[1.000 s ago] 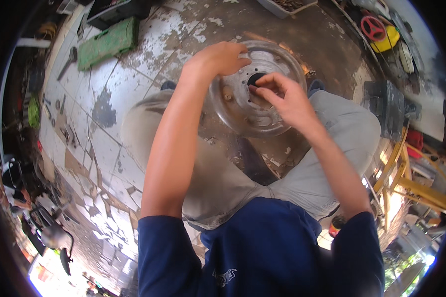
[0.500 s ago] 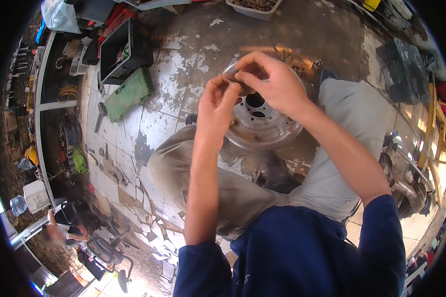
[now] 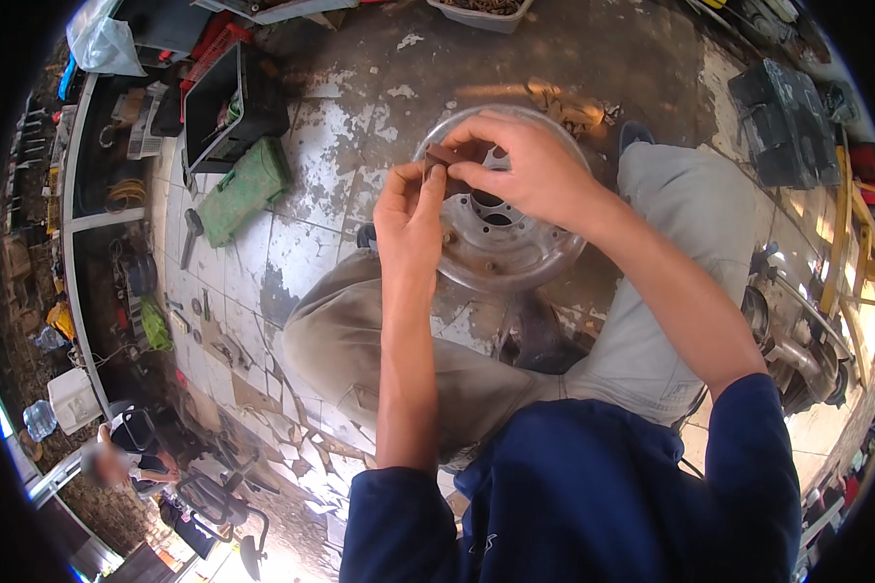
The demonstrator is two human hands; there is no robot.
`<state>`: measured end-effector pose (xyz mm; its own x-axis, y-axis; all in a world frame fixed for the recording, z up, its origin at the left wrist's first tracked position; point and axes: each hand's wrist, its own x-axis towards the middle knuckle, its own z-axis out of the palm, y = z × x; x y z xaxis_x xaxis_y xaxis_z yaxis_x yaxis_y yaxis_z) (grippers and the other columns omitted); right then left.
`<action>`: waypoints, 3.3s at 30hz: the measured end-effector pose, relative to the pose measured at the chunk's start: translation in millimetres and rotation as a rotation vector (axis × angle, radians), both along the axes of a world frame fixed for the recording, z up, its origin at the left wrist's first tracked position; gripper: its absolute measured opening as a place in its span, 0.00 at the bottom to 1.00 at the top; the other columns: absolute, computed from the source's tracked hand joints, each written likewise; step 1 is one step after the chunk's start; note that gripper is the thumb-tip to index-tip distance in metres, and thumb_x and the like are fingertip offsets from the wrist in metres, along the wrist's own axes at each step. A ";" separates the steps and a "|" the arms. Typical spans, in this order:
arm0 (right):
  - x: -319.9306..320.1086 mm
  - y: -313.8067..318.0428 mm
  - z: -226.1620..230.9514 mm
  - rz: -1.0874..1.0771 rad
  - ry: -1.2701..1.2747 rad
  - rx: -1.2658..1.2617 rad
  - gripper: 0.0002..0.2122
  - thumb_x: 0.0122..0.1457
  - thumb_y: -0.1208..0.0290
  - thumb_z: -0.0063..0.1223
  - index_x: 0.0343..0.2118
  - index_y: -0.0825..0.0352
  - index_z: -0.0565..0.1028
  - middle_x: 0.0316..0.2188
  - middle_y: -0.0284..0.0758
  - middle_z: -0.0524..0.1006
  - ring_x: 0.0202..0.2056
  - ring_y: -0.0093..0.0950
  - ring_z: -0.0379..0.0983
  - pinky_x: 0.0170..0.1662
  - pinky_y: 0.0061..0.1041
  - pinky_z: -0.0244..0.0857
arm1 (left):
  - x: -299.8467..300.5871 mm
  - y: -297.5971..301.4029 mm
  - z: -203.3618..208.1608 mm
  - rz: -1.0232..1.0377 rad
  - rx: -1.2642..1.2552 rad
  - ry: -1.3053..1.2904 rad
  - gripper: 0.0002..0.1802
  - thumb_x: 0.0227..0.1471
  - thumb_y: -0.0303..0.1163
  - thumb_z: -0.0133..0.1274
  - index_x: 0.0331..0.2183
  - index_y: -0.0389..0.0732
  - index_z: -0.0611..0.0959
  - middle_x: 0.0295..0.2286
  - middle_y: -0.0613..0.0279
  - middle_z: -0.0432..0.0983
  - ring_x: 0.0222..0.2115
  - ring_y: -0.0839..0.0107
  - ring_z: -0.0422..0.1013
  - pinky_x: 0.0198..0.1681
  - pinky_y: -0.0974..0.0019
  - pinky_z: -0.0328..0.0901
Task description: The person sits on the floor and scrubs the surface of a metal wheel hub with a small abrasive pad. They repeatedly rub the central and outer areas of the hub, occasionally pausing to adjust the pad or reposition their hands.
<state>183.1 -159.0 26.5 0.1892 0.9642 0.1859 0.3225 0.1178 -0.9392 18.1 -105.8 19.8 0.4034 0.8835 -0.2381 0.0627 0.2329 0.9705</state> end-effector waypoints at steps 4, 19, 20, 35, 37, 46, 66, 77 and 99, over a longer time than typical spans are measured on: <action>-3.8 0.7 2.2 -0.025 0.070 -0.027 0.11 0.58 0.73 0.53 0.44 0.67 0.76 0.33 0.38 0.80 0.35 0.32 0.78 0.41 0.30 0.70 | -6.5 -1.8 0.8 0.000 0.035 -0.005 0.07 0.62 0.29 0.52 0.40 0.37 0.77 0.35 0.65 0.77 0.36 0.78 0.71 0.43 0.71 0.66; -2.1 -3.6 13.0 0.050 -0.167 0.003 0.08 0.56 0.74 0.56 0.39 0.66 0.75 0.36 0.37 0.77 0.34 0.34 0.76 0.38 0.32 0.68 | -10.8 -5.8 4.7 0.008 0.014 -0.052 0.13 0.62 0.28 0.49 0.47 0.35 0.78 0.35 0.65 0.75 0.35 0.78 0.71 0.40 0.70 0.67; -0.6 -3.0 12.1 0.040 -0.128 -0.003 0.08 0.56 0.74 0.56 0.39 0.66 0.75 0.35 0.37 0.78 0.34 0.34 0.76 0.38 0.32 0.68 | -9.4 -6.7 6.2 0.018 0.016 -0.057 0.13 0.62 0.28 0.49 0.47 0.35 0.78 0.35 0.65 0.75 0.35 0.78 0.70 0.40 0.70 0.67; 17.6 -13.6 -0.9 -0.012 -0.256 0.074 0.07 0.55 0.75 0.55 0.36 0.69 0.77 0.33 0.39 0.77 0.35 0.39 0.74 0.39 0.34 0.66 | -1.7 -7.0 0.6 -0.028 0.003 -0.058 0.12 0.62 0.26 0.48 0.46 0.35 0.79 0.28 0.68 0.73 0.30 0.81 0.67 0.33 0.75 0.61; 18.8 -13.7 -2.2 -0.037 -0.258 0.062 0.07 0.55 0.75 0.56 0.36 0.69 0.75 0.33 0.39 0.77 0.34 0.39 0.74 0.39 0.34 0.67 | 0.4 -8.4 3.1 -0.043 0.017 -0.042 0.12 0.62 0.27 0.48 0.46 0.35 0.79 0.28 0.68 0.73 0.30 0.81 0.67 0.33 0.75 0.61; 23.3 -15.7 14.4 -0.082 -0.003 -0.153 0.06 0.55 0.78 0.52 0.37 0.69 0.74 0.31 0.41 0.77 0.33 0.36 0.76 0.38 0.32 0.67 | -0.9 -7.7 0.9 -0.034 -0.015 -0.039 0.12 0.62 0.26 0.49 0.46 0.35 0.79 0.30 0.67 0.74 0.30 0.80 0.67 0.33 0.75 0.61; 36.8 -14.8 0.6 -0.006 0.123 -0.174 0.07 0.63 0.77 0.49 0.42 0.67 0.74 0.34 0.33 0.78 0.31 0.17 0.74 0.22 0.17 0.66 | -9.2 1.8 -7.1 -0.043 -0.060 -0.059 0.13 0.63 0.27 0.48 0.49 0.38 0.78 0.40 0.63 0.75 0.37 0.76 0.71 0.41 0.70 0.66; 45.2 -19.8 18.4 0.127 0.231 -0.394 0.08 0.64 0.75 0.47 0.42 0.69 0.75 0.34 0.31 0.78 0.29 0.18 0.76 0.25 0.16 0.68 | -18.7 4.6 -3.4 -0.163 -0.059 -0.088 0.13 0.64 0.26 0.45 0.48 0.35 0.77 0.42 0.59 0.75 0.40 0.72 0.72 0.48 0.65 0.67; 42.1 -25.8 24.0 0.242 0.189 -0.380 0.03 0.60 0.76 0.54 0.35 0.69 0.76 0.29 0.29 0.78 0.27 0.16 0.74 0.28 0.18 0.71 | -23.0 0.5 6.9 -0.188 0.023 0.079 0.10 0.56 0.24 0.57 0.42 0.34 0.81 0.34 0.65 0.78 0.35 0.80 0.70 0.42 0.76 0.63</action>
